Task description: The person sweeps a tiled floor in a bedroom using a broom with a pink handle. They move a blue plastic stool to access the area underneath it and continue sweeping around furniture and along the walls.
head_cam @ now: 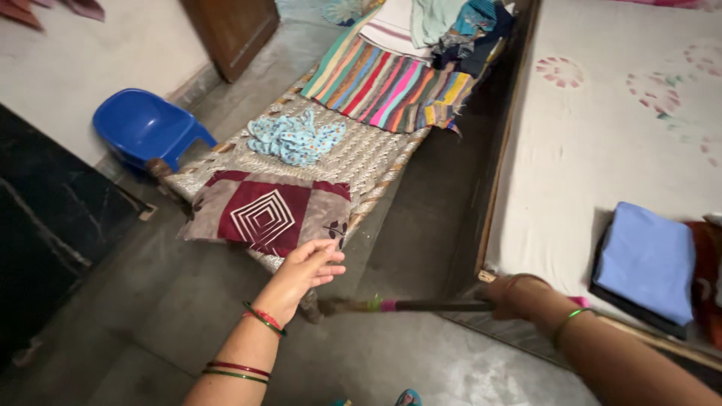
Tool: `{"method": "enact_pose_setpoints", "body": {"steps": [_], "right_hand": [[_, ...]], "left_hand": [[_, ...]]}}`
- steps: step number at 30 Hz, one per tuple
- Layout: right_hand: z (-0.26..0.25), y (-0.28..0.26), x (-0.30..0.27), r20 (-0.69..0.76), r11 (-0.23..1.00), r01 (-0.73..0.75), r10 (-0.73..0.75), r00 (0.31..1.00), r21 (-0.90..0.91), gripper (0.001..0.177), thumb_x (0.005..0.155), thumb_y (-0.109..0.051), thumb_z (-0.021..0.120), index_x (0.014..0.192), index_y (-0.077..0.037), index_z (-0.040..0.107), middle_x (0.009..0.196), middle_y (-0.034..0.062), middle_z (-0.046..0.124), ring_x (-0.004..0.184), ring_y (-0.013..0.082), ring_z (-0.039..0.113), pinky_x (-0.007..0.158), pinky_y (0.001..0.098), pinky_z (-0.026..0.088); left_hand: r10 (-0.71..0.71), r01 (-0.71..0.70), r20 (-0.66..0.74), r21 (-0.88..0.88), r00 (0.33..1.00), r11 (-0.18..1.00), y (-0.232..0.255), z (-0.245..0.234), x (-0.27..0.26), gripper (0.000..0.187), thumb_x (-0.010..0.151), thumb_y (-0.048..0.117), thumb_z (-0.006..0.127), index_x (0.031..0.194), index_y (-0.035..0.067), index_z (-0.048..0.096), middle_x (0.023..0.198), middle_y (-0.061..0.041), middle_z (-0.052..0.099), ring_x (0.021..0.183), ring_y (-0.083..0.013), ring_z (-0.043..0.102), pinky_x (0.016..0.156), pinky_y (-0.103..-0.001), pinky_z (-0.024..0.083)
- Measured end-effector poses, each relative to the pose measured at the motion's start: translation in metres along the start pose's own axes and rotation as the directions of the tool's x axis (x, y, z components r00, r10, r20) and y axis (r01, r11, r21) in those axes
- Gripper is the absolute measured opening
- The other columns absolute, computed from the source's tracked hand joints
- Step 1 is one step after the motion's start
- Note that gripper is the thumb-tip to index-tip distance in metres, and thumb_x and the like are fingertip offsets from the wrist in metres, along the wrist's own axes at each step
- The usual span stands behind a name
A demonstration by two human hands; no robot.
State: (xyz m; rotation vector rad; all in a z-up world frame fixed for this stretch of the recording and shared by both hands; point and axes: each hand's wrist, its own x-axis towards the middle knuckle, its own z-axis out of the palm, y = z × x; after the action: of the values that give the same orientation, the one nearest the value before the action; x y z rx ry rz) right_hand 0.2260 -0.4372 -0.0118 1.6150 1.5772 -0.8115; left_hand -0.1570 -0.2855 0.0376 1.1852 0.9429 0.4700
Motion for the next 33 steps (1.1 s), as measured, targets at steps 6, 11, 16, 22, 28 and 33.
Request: {"method": "enact_pose_setpoints", "body": {"steps": [6,11,16,22,28,33], "right_hand": [[0.032,0.014,0.072,-0.095,0.999,-0.031,0.033,0.995,0.027,0.035,0.092,-0.025,0.059,0.126,-0.021,0.066,0.127,0.0097,0.069,0.12,0.0277,0.066,0.101,0.0435,0.054],[0.037,0.03,0.094,-0.199,0.981,-0.101,0.133,0.971,0.165,0.039,0.092,-0.024,0.064,0.131,-0.019,0.061,0.135,0.0109,0.064,0.126,0.0299,0.063,0.105,0.0435,0.053],[-0.005,0.031,0.036,-0.148,0.998,-0.005,0.014,0.989,0.06,0.037,0.091,-0.028,0.064,0.127,-0.02,0.065,0.127,0.009,0.07,0.122,0.0271,0.065,0.103,0.042,0.053],[-0.017,-0.017,0.033,-0.08,0.999,0.036,-0.036,0.996,-0.005,0.037,0.097,-0.03,0.063,0.131,-0.018,0.063,0.133,0.0116,0.066,0.126,0.0301,0.062,0.104,0.0441,0.052],[-0.006,-0.021,0.093,-0.08,0.986,-0.114,0.124,0.989,0.122,0.038,0.104,-0.023,0.056,0.141,-0.019,0.056,0.147,0.0107,0.055,0.137,0.032,0.054,0.11,0.0488,0.048],[-0.008,0.024,0.095,-0.241,0.999,-0.037,0.038,0.97,0.008,0.039,0.101,-0.017,0.055,0.141,-0.014,0.057,0.138,0.0131,0.064,0.127,0.0298,0.063,0.103,0.0435,0.055]], "left_hand": [[-0.016,0.015,-0.056,-0.018,0.998,1.0,-0.007,0.003,-0.005,0.044,0.098,0.035,0.056,0.133,0.009,0.06,0.124,-0.011,0.072,0.108,-0.0216,0.072,0.093,-0.036,0.053],[-0.003,0.002,-0.063,-0.029,0.998,1.0,-0.011,0.009,-0.006,0.044,0.099,0.036,0.056,0.133,0.008,0.06,0.124,-0.011,0.072,0.108,-0.0209,0.072,0.094,-0.036,0.054],[0.0,-0.002,-0.064,-0.033,0.998,0.999,-0.01,0.021,-0.002,0.043,0.099,0.035,0.056,0.132,0.008,0.062,0.123,-0.01,0.072,0.108,-0.0209,0.072,0.095,-0.036,0.053],[-0.019,0.016,-0.079,-0.038,0.997,0.999,-0.008,0.034,0.005,0.042,0.098,0.034,0.056,0.132,0.01,0.061,0.124,-0.01,0.072,0.107,-0.0208,0.072,0.094,-0.035,0.053],[-0.045,0.04,-0.14,-0.038,0.989,0.999,-0.006,0.031,-0.001,0.042,0.098,0.034,0.056,0.132,0.009,0.061,0.125,-0.01,0.072,0.108,-0.0207,0.073,0.094,-0.035,0.053],[-0.063,0.058,-0.183,-0.034,0.981,0.998,-0.006,0.029,0.001,0.041,0.098,0.034,0.057,0.13,0.009,0.063,0.123,-0.009,0.074,0.108,-0.0209,0.074,0.094,-0.035,0.054]]}}
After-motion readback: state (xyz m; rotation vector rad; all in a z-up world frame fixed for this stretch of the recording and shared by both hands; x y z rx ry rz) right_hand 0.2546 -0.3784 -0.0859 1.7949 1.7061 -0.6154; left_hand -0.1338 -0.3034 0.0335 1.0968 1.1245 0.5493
